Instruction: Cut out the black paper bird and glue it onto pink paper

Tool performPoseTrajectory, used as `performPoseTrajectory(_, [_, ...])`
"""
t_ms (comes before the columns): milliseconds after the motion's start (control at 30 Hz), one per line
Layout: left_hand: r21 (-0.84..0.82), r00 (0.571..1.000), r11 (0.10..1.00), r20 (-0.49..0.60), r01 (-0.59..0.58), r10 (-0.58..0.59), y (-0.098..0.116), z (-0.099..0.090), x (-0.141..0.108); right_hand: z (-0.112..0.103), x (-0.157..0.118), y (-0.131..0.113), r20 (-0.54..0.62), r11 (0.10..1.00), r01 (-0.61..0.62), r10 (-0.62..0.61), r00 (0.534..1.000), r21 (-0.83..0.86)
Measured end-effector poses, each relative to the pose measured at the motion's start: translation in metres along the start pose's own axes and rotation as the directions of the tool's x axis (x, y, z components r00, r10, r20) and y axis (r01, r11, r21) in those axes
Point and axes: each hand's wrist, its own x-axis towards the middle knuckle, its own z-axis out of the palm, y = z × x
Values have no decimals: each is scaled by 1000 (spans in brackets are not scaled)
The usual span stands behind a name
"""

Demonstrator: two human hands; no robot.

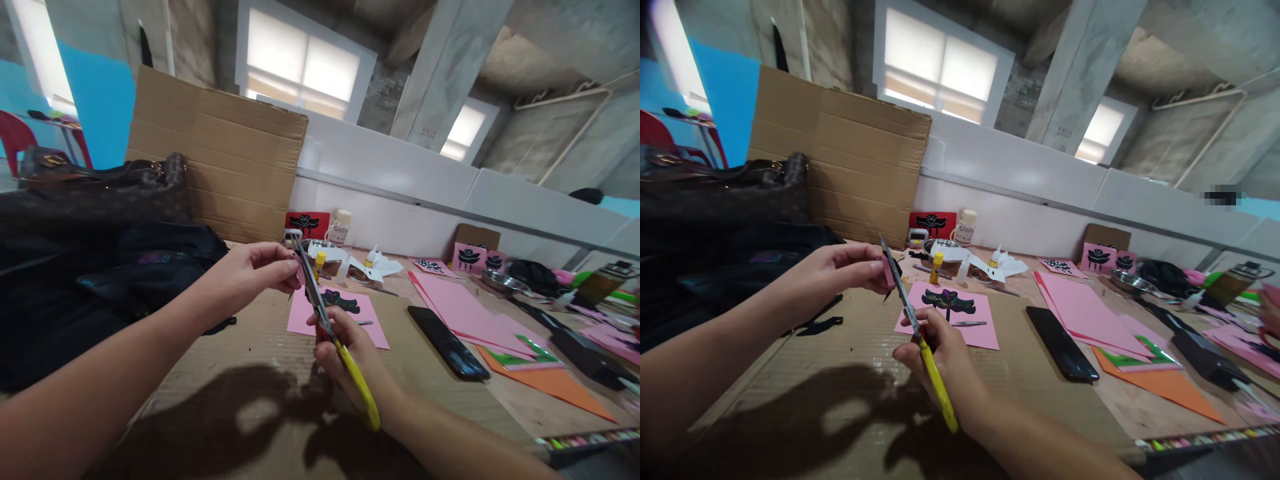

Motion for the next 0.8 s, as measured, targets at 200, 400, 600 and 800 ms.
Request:
performPoseTrajectory(200, [-20,999,999,-40,-30,30,-5,2,-1,1,2,0,-57,998,6,-9,998,-60])
performPoseTrajectory(400, [-26,997,999,-68,-36,34,-4,2,-1,1,1,3,-6,999,47,-47,999,-27])
performPoseTrajectory(600, [-6,996,998,-68,-60,60,1,3,-1,0,-1,4,35,997,74,-73,997,-20])
performPoseTrajectory(800, [22,997,997,-25,-78,78,-1,0,-1,-1,-1,4,43,997,63,-61,997,-32])
